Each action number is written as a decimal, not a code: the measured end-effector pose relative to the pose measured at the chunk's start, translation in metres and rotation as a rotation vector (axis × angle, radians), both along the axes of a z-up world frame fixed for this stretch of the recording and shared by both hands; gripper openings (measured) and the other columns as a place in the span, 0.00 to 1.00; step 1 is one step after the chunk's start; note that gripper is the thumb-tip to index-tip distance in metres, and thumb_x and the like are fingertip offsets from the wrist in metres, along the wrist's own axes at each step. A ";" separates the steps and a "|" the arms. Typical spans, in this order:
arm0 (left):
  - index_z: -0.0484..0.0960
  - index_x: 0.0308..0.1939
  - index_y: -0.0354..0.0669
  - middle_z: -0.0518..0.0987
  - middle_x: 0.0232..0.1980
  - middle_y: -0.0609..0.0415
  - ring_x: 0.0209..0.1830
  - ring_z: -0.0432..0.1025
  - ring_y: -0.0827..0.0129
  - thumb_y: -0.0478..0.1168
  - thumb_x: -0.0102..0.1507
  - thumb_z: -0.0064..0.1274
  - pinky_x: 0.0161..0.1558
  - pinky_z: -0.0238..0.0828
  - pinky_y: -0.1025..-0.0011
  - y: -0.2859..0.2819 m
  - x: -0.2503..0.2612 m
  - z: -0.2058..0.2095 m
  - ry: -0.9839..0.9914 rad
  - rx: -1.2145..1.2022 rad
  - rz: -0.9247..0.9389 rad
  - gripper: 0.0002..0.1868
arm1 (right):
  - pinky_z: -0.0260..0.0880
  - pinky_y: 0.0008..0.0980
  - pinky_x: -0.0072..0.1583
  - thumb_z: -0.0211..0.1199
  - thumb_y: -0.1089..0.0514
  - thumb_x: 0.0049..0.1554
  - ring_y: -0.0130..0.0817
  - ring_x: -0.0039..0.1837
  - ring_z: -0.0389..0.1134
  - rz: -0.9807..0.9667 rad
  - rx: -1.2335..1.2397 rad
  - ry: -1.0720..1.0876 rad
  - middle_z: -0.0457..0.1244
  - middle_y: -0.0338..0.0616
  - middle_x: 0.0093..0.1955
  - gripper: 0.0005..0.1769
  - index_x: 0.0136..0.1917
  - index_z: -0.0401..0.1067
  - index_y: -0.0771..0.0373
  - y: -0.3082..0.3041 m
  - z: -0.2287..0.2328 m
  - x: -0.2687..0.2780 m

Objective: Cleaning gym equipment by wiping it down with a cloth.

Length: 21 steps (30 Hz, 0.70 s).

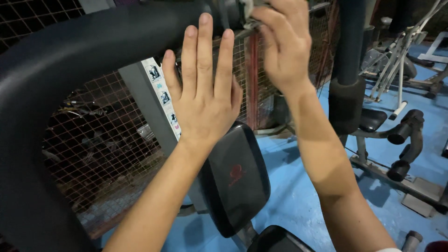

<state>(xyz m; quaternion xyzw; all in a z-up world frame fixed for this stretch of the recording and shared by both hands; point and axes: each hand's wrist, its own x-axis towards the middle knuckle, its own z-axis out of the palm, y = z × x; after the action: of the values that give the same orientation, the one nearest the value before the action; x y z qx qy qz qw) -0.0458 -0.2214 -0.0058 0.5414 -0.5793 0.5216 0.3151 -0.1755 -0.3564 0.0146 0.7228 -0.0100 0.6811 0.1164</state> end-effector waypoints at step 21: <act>0.77 0.71 0.41 0.68 0.74 0.41 0.75 0.63 0.53 0.35 0.68 0.62 0.75 0.42 0.47 -0.013 -0.003 -0.006 -0.009 -0.130 -0.034 0.26 | 0.64 0.54 0.52 0.57 0.79 0.56 0.64 0.50 0.65 -0.318 -0.032 -0.090 0.67 0.63 0.54 0.18 0.59 0.73 0.72 -0.047 -0.009 -0.025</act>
<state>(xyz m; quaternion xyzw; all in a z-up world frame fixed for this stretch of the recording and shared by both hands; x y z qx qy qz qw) -0.0486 -0.2340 -0.0121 0.5076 -0.5548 0.5549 0.3559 -0.2002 -0.4039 0.0057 0.6789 -0.1183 0.6859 0.2337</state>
